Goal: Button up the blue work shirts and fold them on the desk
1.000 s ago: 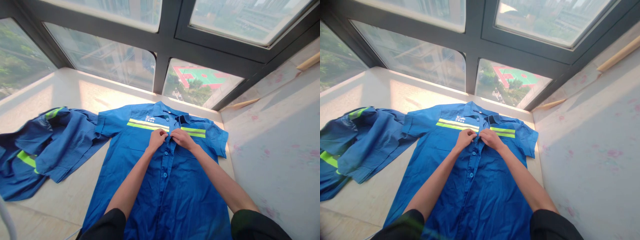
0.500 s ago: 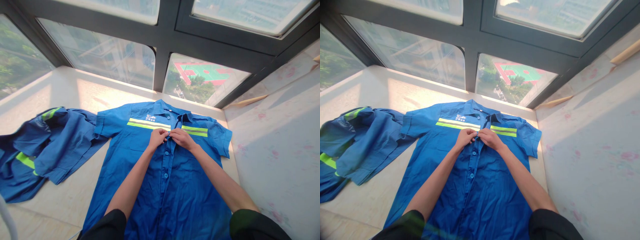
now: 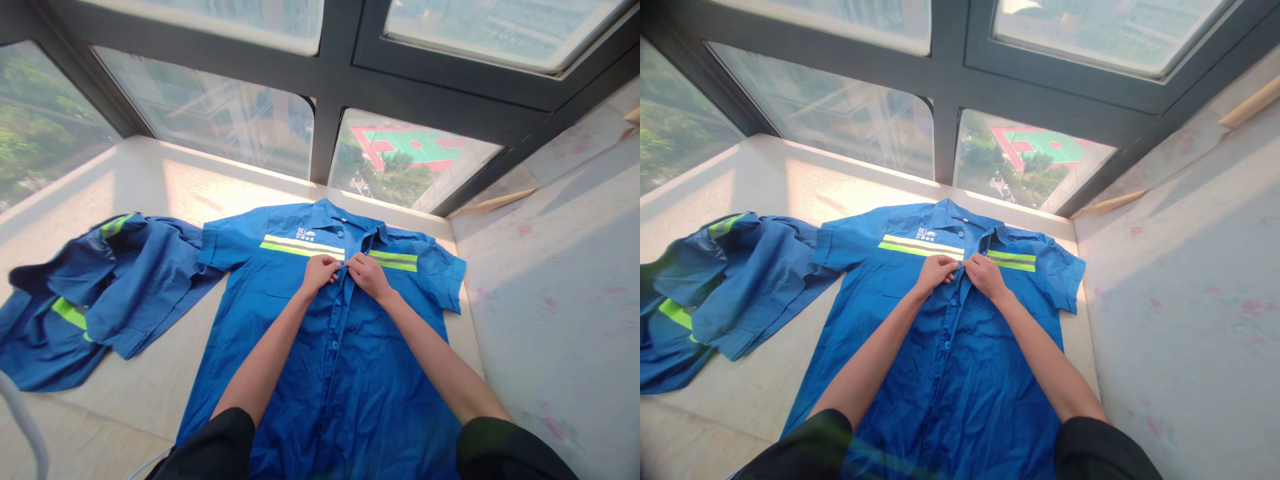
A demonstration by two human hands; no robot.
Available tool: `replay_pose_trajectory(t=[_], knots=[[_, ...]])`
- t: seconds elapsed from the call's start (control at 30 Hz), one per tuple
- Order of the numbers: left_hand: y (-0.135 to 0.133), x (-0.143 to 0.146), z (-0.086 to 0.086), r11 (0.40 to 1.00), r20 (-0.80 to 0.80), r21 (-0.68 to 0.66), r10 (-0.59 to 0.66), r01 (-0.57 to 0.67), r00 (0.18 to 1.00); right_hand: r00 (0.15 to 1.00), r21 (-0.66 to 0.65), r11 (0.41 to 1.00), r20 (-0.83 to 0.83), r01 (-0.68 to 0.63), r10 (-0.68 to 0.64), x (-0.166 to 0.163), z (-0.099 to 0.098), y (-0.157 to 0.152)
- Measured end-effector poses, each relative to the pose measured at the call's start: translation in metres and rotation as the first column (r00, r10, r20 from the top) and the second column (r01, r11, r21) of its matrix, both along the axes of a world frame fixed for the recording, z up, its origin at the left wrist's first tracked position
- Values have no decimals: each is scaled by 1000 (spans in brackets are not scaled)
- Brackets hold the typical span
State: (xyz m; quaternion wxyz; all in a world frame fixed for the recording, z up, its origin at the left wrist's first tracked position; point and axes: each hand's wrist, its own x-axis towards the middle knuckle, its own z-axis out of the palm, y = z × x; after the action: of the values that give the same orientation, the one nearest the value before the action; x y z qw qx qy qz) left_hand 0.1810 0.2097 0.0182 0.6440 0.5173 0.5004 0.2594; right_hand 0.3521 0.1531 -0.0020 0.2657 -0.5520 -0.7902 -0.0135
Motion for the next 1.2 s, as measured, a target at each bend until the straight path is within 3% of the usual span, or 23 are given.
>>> replay_pose_trajectory(t=[0.37, 0.53, 0.77, 0.9, 1.2], knots=[[-1, 5, -1, 998, -1, -42, 42, -42, 999, 984, 71, 995, 166, -77, 64, 0, 1, 3], [-1, 6, 4, 997, -6, -58, 51, -51, 999, 989, -4, 998, 135, -60, 60, -2, 6, 2], [-3, 3, 12, 994, -5, -90, 61, -61, 998, 987, -84, 987, -66, 140, -145, -16, 1, -3], [-4, 3, 12, 993, -3, -94, 71, -71, 997, 984, -70, 987, -101, 143, -150, -12, -1, -6], [-2, 4, 7, 993, 17, -99, 63, -61, 998, 996, 13, 996, -12, 88, -87, -7, -2, -1]])
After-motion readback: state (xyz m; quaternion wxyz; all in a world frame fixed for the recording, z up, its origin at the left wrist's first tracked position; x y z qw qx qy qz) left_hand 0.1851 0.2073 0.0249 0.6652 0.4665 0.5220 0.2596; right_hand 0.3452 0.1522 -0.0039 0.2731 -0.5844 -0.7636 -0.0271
